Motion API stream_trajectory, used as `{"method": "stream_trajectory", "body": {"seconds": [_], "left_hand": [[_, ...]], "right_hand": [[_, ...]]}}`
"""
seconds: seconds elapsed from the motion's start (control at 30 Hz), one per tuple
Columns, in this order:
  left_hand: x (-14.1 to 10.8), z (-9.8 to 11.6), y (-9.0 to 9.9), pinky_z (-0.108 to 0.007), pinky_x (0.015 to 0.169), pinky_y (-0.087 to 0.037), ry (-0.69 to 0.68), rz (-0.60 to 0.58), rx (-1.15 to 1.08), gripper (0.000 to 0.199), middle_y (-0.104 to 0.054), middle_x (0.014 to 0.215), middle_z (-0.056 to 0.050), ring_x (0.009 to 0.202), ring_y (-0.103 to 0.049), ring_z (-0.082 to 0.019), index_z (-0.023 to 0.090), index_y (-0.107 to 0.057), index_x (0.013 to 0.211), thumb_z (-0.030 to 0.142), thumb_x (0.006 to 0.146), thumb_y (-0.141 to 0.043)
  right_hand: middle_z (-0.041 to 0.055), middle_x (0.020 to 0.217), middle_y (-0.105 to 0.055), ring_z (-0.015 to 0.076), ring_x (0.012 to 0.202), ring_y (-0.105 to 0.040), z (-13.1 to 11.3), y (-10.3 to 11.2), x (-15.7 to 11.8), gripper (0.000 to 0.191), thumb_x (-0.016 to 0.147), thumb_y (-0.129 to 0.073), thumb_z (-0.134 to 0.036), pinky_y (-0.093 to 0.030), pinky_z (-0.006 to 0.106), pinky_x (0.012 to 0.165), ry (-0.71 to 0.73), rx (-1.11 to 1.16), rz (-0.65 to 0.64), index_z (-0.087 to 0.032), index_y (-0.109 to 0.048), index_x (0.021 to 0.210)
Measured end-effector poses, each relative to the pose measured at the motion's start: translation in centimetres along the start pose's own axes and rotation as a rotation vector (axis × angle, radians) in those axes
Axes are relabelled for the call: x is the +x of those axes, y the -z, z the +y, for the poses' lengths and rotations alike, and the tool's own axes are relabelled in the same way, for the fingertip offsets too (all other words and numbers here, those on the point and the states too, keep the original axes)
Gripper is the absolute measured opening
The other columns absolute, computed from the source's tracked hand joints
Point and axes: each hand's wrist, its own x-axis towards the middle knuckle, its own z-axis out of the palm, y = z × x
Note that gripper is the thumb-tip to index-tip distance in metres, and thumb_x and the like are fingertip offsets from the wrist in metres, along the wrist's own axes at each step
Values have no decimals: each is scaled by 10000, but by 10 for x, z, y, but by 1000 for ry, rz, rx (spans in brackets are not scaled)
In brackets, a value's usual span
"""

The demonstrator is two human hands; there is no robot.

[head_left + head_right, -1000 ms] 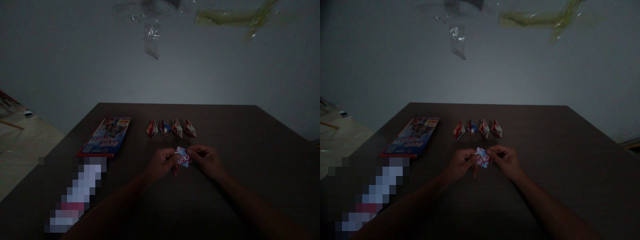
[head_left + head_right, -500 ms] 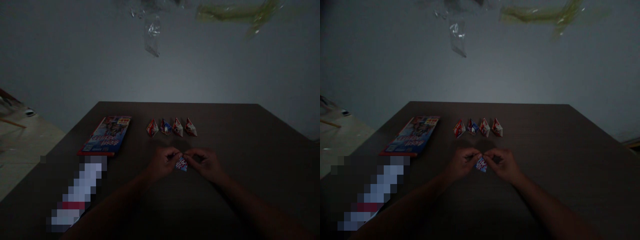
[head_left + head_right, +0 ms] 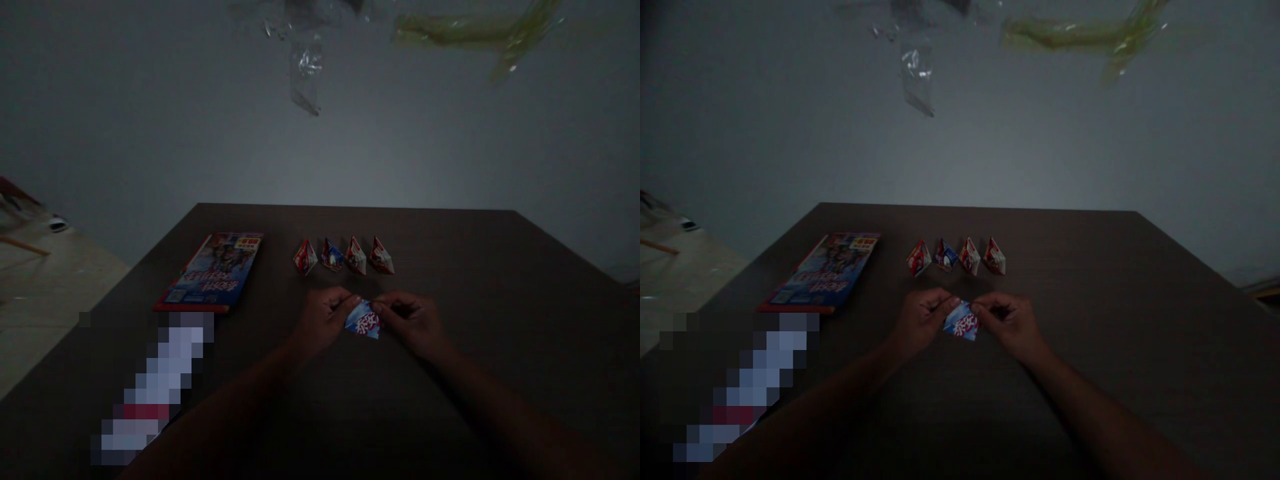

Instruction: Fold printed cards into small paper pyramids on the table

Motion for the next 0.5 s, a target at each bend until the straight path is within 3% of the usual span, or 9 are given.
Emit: {"method": "stream_trajectory", "body": {"seconds": [0.23, 0.5], "left_hand": [[-3, -5, -7, -173, 429, -367, 41, 9, 43, 332, -579, 613, 17, 463, -527, -80, 142, -584, 840, 454, 879, -478], [-5, 1, -8, -180, 460, -340, -91, 100, 153, 311, -547, 573, 17, 502, -493, -82, 142, -573, 751, 410, 881, -485]], "right_hand": [[37, 630, -659, 136, 559, -582, 3, -2, 0, 218, 754, -676, -379, -470, 245, 518, -10, -5, 53, -163, -696, 731], [28, 608, -659, 122, 518, -569, 0, -5, -4, 221, 759, -674, -385, -460, 230, 487, -26, 90, 62, -166, -695, 742]]}}
